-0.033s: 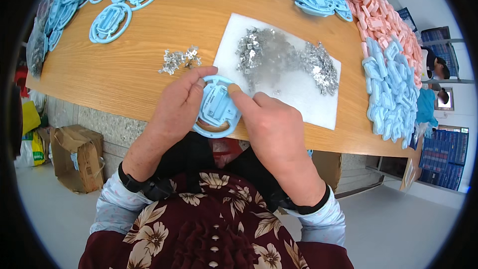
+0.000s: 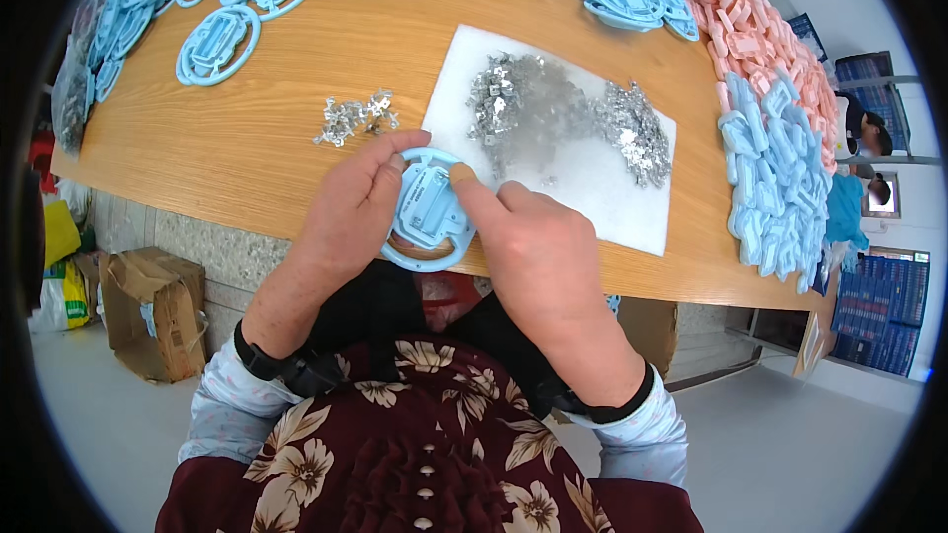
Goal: Assembling small metal components into blue plastic circular frames at a workstation.
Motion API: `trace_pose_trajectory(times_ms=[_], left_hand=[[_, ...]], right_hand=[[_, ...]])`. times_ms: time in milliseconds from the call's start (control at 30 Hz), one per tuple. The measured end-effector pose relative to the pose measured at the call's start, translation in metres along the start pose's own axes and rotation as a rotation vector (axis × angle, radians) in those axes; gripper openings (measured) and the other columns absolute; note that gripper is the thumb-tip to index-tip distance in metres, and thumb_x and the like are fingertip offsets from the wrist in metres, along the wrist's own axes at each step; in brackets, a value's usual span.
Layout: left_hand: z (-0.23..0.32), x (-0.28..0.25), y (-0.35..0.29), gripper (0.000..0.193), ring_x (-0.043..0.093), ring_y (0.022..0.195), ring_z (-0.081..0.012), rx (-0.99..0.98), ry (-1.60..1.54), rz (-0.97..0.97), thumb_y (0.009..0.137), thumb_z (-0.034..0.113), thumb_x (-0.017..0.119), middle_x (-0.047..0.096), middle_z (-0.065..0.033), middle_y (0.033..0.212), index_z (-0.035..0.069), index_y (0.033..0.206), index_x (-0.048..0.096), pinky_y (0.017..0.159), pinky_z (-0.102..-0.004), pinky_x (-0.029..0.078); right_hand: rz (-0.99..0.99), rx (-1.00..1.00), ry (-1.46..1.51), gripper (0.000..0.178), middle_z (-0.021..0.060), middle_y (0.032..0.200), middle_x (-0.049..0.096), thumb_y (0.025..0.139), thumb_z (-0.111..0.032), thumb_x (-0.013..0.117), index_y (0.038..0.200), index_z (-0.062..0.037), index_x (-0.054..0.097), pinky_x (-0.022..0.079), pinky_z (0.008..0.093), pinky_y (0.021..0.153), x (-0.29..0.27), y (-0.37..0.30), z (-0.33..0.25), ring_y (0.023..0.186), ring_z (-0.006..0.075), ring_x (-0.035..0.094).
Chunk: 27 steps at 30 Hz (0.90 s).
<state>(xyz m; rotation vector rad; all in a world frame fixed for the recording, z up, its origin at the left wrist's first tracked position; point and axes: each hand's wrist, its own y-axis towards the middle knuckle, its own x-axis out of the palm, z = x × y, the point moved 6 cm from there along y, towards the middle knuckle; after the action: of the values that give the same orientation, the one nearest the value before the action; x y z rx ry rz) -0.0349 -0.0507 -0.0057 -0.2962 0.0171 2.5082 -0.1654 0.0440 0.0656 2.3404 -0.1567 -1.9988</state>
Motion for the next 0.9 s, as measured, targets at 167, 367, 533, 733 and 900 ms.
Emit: trace_pose_trajectory(times_ms=[167, 367, 533, 733, 900], left_hand=[[-0.001, 0.000, 0.001, 0.032, 0.064, 0.094, -0.0183, -0.025, -0.012, -0.014, 0.107, 0.010, 0.042, 0.070, -0.0135, 0.103, -0.003, 0.128, 0.062, 0.085, -0.0317, 0.051], [0.000, 0.000, 0.001, 0.032, 0.063, 0.092, -0.0169, -0.009, 0.016, -0.015, 0.107, 0.010, 0.043, 0.069, -0.0122, 0.101, -0.003, 0.127, 0.063, 0.084, -0.0306, 0.051], [0.001, 0.002, 0.001, 0.032, 0.063, 0.090, -0.0159, -0.030, 0.022, -0.011, 0.107, 0.010, 0.042, 0.070, -0.0115, 0.100, -0.003, 0.127, 0.063, 0.083, -0.0307, 0.051], [0.004, 0.000, -0.001, 0.032, 0.062, 0.089, -0.0144, -0.051, -0.001, -0.013, 0.107, 0.011, 0.043, 0.069, -0.0098, 0.099, -0.003, 0.129, 0.063, 0.081, -0.0291, 0.051], [0.001, 0.003, 0.000, 0.033, 0.062, 0.089, -0.0132, -0.066, -0.049, -0.014, 0.107, 0.011, 0.043, 0.069, -0.0084, 0.099, -0.003, 0.129, 0.063, 0.082, -0.0287, 0.051]], right_hand=[[0.046, -0.025, 0.222, 0.033, 0.0114, 0.074, 0.062, 0.085, -0.002, 0.067, 0.116, -0.0132, 0.070, 0.052, 0.0423, 0.059, 0.008, -0.001, 0.015, 0.067, 0.0326, 0.065], [0.031, -0.067, 0.152, 0.035, 0.0096, 0.071, 0.058, 0.087, -0.006, 0.065, 0.120, -0.0161, 0.070, 0.052, 0.0424, 0.056, 0.008, -0.002, 0.014, 0.064, 0.0319, 0.064], [0.004, -0.079, 0.063, 0.039, 0.0082, 0.072, 0.059, 0.083, -0.005, 0.064, 0.121, -0.0149, 0.069, 0.052, 0.0404, 0.056, 0.003, 0.000, 0.008, 0.065, 0.0290, 0.065], [-0.031, -0.094, 0.041, 0.039, 0.0081, 0.074, 0.060, 0.082, -0.005, 0.063, 0.120, -0.0139, 0.068, 0.053, 0.0397, 0.057, -0.003, -0.002, 0.009, 0.068, 0.0287, 0.067], [-0.030, -0.032, 0.051, 0.035, 0.0100, 0.073, 0.062, 0.086, -0.006, 0.062, 0.119, -0.0157, 0.069, 0.053, 0.0414, 0.059, -0.002, -0.006, 0.013, 0.071, 0.0308, 0.068]])
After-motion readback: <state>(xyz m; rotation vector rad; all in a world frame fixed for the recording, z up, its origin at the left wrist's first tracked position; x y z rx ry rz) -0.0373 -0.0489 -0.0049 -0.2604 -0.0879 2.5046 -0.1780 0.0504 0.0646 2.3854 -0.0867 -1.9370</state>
